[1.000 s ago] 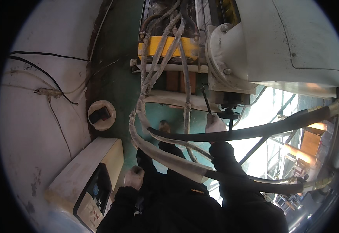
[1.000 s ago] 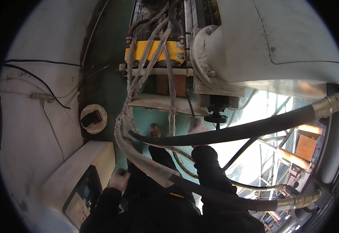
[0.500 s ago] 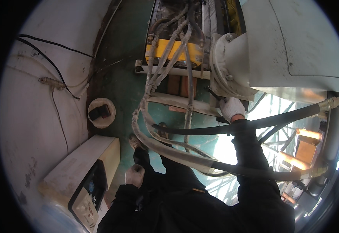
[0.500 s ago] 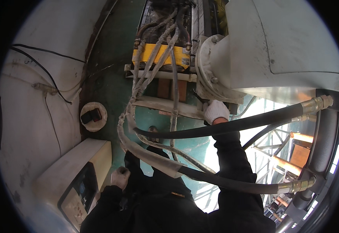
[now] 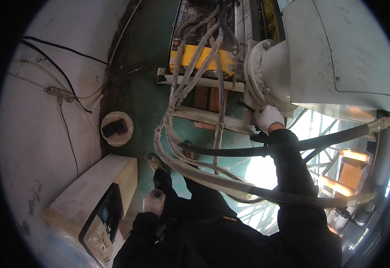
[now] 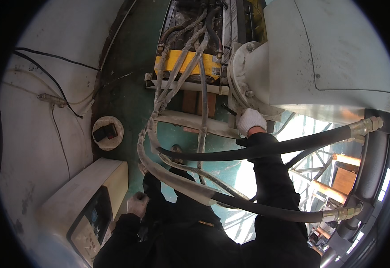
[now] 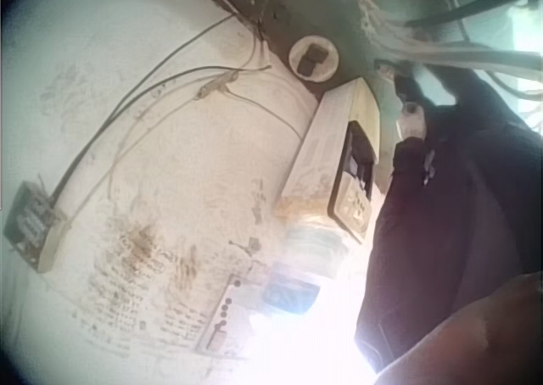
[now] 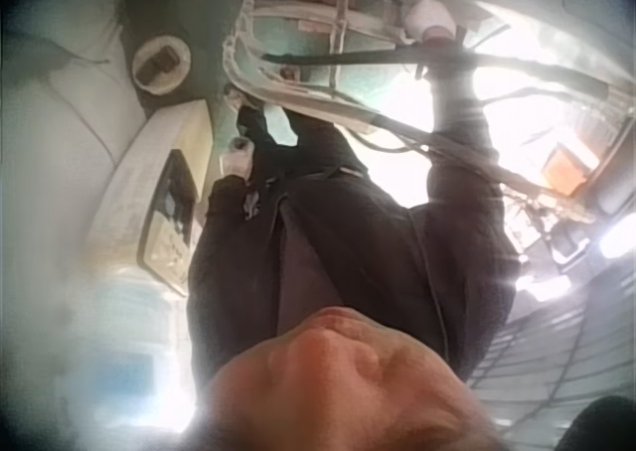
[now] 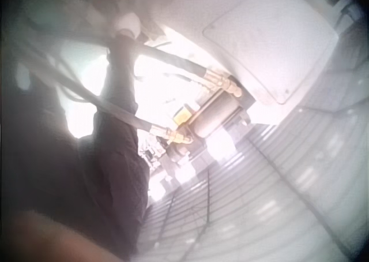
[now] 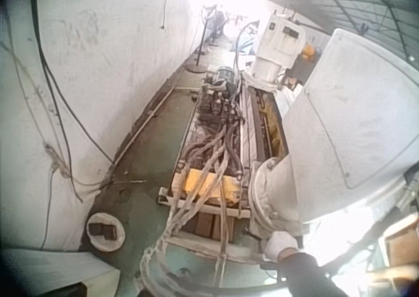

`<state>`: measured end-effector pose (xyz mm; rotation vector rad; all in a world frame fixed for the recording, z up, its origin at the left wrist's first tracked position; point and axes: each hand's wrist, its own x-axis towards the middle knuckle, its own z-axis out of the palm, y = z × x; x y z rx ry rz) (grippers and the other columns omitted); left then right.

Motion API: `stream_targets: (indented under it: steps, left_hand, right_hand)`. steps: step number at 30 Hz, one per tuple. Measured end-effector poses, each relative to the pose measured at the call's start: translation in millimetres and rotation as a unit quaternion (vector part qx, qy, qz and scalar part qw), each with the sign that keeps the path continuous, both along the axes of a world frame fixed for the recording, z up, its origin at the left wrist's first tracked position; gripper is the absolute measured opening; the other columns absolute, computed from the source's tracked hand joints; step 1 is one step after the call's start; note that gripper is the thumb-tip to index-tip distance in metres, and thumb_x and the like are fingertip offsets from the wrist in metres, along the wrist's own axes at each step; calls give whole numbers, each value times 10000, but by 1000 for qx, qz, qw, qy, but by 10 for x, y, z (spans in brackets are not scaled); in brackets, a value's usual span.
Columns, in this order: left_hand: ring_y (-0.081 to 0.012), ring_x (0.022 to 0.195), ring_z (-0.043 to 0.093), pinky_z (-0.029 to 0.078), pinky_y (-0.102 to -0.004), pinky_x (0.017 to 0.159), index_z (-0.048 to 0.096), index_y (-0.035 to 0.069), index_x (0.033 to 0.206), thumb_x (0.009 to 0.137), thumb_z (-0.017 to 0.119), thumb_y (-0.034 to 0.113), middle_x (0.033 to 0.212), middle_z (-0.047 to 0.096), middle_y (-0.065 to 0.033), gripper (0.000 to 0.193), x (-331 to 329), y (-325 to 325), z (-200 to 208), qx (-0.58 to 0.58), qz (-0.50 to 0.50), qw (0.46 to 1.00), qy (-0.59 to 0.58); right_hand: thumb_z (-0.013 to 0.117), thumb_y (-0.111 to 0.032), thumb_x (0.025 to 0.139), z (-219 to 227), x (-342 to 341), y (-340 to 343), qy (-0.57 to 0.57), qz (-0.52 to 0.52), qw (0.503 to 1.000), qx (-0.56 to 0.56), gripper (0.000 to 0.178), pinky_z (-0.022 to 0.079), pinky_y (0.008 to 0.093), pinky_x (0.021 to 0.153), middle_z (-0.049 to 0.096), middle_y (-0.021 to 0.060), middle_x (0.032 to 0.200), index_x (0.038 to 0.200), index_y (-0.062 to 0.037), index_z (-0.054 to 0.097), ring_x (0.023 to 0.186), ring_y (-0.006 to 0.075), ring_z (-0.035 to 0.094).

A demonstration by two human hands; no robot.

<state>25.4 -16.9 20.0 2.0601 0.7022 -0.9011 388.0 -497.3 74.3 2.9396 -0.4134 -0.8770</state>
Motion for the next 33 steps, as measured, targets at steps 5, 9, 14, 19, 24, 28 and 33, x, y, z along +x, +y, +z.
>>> stream_targets:
  steps: [5, 9, 14, 19, 24, 28, 33]
  left_hand:
    - [-447, 1125, 809, 635, -504, 978, 825, 11, 1187, 1005, 757, 368, 1147, 844, -243, 406, 67, 4, 0, -4, 3, 1000, 6]
    - [-446, 1125, 810, 632, -503, 982, 826, 10, 1186, 999, 757, 372, 1150, 845, -242, 413, 92, 7, 5, -7, 7, 1000, 4]
    - [-452, 1077, 803, 631, -496, 944, 838, 27, 1138, 1012, 742, 311, 1105, 839, -236, 325, 28, 13, -85, 7, 12, 1000, -6]
    - [-461, 1088, 793, 625, -513, 952, 833, 36, 1155, 1016, 721, 323, 1124, 834, -242, 338, -19, 48, -316, 7, -60, 998, -22]
    - [-464, 1101, 788, 619, -519, 957, 830, 28, 1163, 1020, 714, 329, 1143, 828, -251, 353, 110, 24, -361, -11, -95, 994, -48]
    - [-459, 1106, 791, 616, -518, 961, 825, 4, 1164, 1033, 709, 340, 1140, 830, -257, 379, 192, -28, -255, -5, -22, 999, 45]
    - [-445, 1071, 800, 619, -513, 939, 830, 2, 1150, 1036, 720, 340, 1123, 842, -242, 374, 142, -49, -176, 20, -41, 997, 67]
  right_hand:
    - [652, -448, 1079, 29, 93, 4, 9, 1, 1000, -8, 491, 642, 555, 1050, 825, 284, 1249, 1183, -23, 875, 1204, 483, 787]
    - [654, -397, 1064, 25, -16, 123, -15, 10, 1000, -12, 450, 640, 556, 1055, 832, 264, 1254, 1205, -31, 874, 1202, 470, 794]
    - [624, -295, 1051, -200, -491, 290, -38, 1, 999, -22, 305, 650, 589, 967, 845, 270, 1072, 1119, -79, 829, 1067, 476, 828]
    - [627, -306, 1062, -493, -736, 173, -196, -23, 980, -10, 293, 639, 617, 890, 832, 256, 939, 1052, -56, 777, 950, 501, 824]
    - [545, -389, 1164, -1019, -1260, 355, -156, -122, 980, 31, 350, 597, 676, 822, 808, 268, 921, 1135, -81, 709, 906, 551, 783]
    - [512, -410, 1191, -1824, -1559, 637, -137, -206, 966, 76, 372, 570, 700, 867, 796, 322, 1045, 1291, -70, 624, 992, 591, 759]
    - [519, -433, 1196, -2150, -1630, 697, -97, -251, 956, 113, 424, 559, 701, 929, 796, 332, 1105, 1409, -70, 569, 1052, 604, 747]
